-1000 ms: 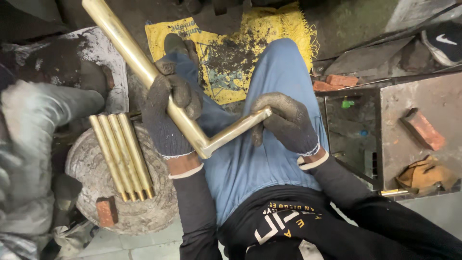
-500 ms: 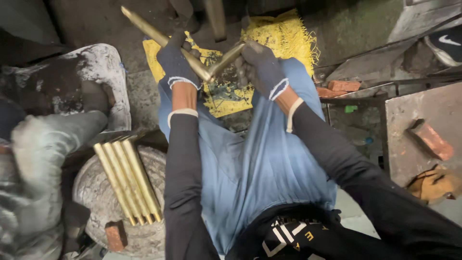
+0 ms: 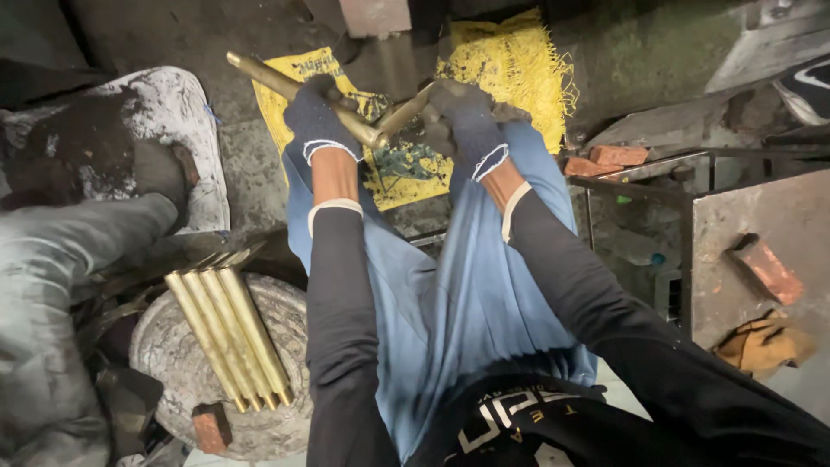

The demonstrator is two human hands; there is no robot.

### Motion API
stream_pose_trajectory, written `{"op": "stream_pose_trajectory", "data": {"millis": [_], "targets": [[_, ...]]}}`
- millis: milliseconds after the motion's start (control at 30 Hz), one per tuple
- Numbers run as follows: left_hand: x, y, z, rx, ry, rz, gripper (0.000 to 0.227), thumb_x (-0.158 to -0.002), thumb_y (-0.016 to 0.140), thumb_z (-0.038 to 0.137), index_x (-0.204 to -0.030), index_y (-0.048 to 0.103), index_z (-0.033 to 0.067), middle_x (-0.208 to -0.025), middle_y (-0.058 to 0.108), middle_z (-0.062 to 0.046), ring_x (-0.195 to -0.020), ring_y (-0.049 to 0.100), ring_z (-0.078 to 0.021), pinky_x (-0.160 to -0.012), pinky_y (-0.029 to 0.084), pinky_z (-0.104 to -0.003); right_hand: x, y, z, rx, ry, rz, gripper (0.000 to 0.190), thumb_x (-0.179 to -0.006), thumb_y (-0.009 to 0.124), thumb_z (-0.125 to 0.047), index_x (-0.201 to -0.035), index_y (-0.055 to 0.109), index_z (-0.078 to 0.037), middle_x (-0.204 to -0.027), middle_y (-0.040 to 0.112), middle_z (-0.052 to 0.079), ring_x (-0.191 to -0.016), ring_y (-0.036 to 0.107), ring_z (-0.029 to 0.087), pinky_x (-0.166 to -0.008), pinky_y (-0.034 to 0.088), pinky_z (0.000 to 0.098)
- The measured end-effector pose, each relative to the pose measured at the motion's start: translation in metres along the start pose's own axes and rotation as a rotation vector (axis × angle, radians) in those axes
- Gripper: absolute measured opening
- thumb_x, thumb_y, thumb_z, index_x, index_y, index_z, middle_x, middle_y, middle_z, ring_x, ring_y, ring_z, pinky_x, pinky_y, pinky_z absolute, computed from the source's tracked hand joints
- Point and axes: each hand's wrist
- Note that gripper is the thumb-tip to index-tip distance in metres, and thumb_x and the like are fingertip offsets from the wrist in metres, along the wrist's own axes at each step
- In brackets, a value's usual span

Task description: The person sits on the floor and uses a bench grinder to polish the surface of a brass-colored metal part. They hold the part with both hands, rotating it against the spinning wheel to smooth the edges and body. The person repeatedly inspects the part and repositions it to ensure even polishing.

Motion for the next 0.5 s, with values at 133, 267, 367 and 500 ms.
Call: {"op": "stream_pose_trajectory", "data": {"millis": [133, 267, 367, 500], "targets": [[0.005, 0.004, 0.003, 0.001, -0.006, 0.007, 0.015, -0.08, 0.068, 0.002, -0.079, 0.053, 0.0002, -0.06, 0.054, -0.01, -0.046, 0.053, -0.0236, -0.042, 0.045, -0.038, 0.003, -0.011, 0.006, -0.109, -0.06, -0.191, 0.011, -0.099, 0.061, -0.011, -0.095, 0.066, -0.002, -0.071, 0.06, 0.003, -0.049, 0.051, 0.01, -0.041, 0.038, 0.0249], [0.007, 0.0, 0.001, 0.032, 0.005, -0.045, 0.01, -0.079, 0.066, 0.002, -0.082, 0.057, 0.0052, -0.059, 0.054, -0.009, -0.045, 0.052, -0.0224, -0.042, 0.045, -0.036, 0.0, -0.008, 0.008, -0.137, -0.094, -0.181, 0.011, -0.098, 0.062, -0.011, -0.096, 0.066, -0.001, -0.071, 0.06, 0.004, -0.05, 0.052, 0.009, -0.042, 0.037, 0.0242], [-0.008, -0.004, -0.003, 0.028, 0.017, -0.05, 0.009, -0.08, 0.065, 0.001, -0.083, 0.057, 0.0026, -0.059, 0.053, -0.009, -0.045, 0.053, -0.0226, -0.042, 0.045, -0.036, 0.002, -0.006, 0.01, -0.175, -0.103, -0.167, 0.007, -0.097, 0.062, -0.009, -0.096, 0.065, -0.003, -0.07, 0.058, 0.002, -0.049, 0.051, 0.009, -0.04, 0.036, 0.0247], [-0.024, -0.01, -0.006, 0.049, 0.011, -0.014, 0.013, -0.083, 0.066, 0.001, -0.079, 0.054, 0.0002, -0.059, 0.052, -0.01, -0.046, 0.054, -0.024, -0.043, 0.046, -0.037, 0.002, 0.003, 0.01, -0.154, -0.075, -0.192, 0.011, -0.1, 0.06, -0.01, -0.091, 0.061, -0.003, -0.066, 0.055, 0.002, -0.044, 0.046, 0.008, -0.035, 0.033, 0.025]]}}
Point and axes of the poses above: each hand's wrist, its own x-axis away from the middle knuckle, its own y-axis out of the palm, z = x × y
